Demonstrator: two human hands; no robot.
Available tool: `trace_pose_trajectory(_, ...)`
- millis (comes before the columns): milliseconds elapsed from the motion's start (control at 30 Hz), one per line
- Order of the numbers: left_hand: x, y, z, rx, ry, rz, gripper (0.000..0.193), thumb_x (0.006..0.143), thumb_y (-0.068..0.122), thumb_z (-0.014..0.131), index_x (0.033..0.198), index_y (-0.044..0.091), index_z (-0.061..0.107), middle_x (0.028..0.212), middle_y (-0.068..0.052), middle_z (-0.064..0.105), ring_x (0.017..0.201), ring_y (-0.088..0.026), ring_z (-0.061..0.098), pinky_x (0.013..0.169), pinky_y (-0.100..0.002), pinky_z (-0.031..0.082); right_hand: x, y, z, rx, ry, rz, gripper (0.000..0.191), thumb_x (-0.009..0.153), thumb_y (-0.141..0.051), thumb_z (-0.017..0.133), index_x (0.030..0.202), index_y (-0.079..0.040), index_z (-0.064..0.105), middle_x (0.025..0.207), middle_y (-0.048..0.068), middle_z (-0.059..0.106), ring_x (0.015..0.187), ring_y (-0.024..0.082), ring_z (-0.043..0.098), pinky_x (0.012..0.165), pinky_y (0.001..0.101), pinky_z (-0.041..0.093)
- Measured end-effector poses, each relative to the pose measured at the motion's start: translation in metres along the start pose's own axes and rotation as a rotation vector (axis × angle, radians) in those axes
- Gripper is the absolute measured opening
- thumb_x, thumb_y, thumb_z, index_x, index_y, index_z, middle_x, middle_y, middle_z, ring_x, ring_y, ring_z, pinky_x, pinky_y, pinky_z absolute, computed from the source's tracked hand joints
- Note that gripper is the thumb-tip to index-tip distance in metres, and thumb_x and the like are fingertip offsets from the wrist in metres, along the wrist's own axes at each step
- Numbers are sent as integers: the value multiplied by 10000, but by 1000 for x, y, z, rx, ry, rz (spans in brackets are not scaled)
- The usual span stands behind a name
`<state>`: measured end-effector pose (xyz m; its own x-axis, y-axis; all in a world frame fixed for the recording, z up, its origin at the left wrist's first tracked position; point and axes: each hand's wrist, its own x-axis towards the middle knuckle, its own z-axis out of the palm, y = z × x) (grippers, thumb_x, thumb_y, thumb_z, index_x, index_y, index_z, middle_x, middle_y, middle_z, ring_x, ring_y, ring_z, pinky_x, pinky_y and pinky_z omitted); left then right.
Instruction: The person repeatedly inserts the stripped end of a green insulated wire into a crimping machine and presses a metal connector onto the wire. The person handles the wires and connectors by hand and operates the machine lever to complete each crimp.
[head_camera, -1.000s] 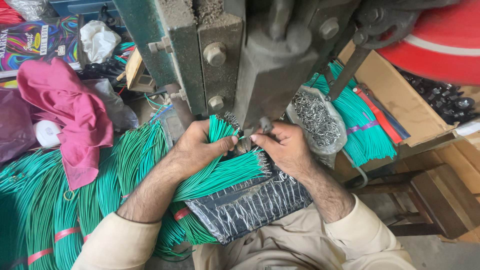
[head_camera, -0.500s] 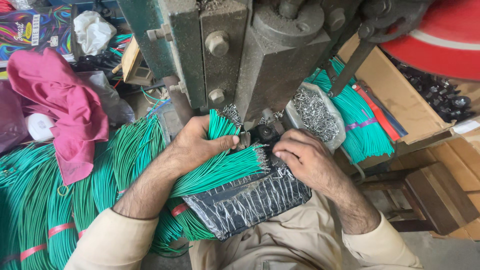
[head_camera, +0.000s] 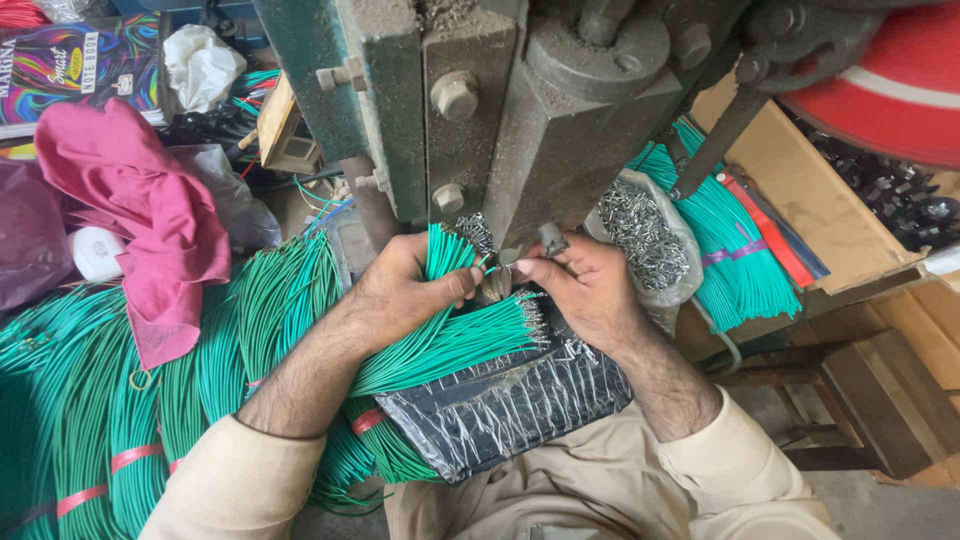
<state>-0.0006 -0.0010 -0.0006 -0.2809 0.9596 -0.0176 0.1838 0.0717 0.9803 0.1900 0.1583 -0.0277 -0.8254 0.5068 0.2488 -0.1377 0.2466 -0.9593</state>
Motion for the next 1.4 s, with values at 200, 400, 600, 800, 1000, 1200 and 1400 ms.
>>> trace_pose_trajectory(200,1,-2,0,4,-24,23,186,935,202,712,988,23,716,785,0,696,727,-78,625,667,-271,537,2,10,0,-157,34,-22,81,952,-73,741,945,6,727,874,17,722,823,56,649,723,230,541)
trace_pose_trajectory(400,1,1,0,41,3,-22,190,925,208,717,989,29,706,779,3,704,724,-79,636,674,-274,543,3,10,-2,-340,79,29,71,915,-59,780,951,2,788,831,56,777,763,76,674,659,249,540)
trace_pose_trajectory(600,-2,7,0,35,-9,-25,215,900,215,744,1021,38,727,796,0,716,741,-84,647,686,-280,551,-9,-7,2,-17,9,126,156,927,-44,721,1075,-10,755,981,69,782,876,93,711,788,256,592)
trace_pose_trajectory(800,-2,6,1,-8,-42,-8,229,883,207,758,1037,42,723,872,10,766,821,-72,678,756,-279,580,-34,-47,-28,-545,-120,-60,112,888,-38,730,997,-21,752,1009,63,768,950,182,756,850,299,596)
trace_pose_trajectory(1000,-1,5,0,0,-23,-62,168,885,178,757,963,29,757,839,-14,769,792,-89,687,748,-287,577,-43,-37,-27,-814,-122,-244,123,793,-78,774,913,-54,757,1031,122,669,1011,311,643,897,394,491)
trace_pose_trajectory(1200,0,5,-1,4,-14,-35,162,894,170,754,955,21,745,821,-10,755,784,-84,686,744,-281,577,-31,-8,-25,-335,98,135,127,995,-59,624,1106,-17,670,960,63,761,830,153,684,783,295,577)
trace_pose_trajectory(1400,-1,4,1,30,0,-18,180,908,187,724,996,31,741,807,-5,742,762,-84,670,723,-278,564,-11,-3,-10,100,-12,-17,170,1025,-23,570,1168,23,649,1084,97,760,1036,146,733,961,293,597)
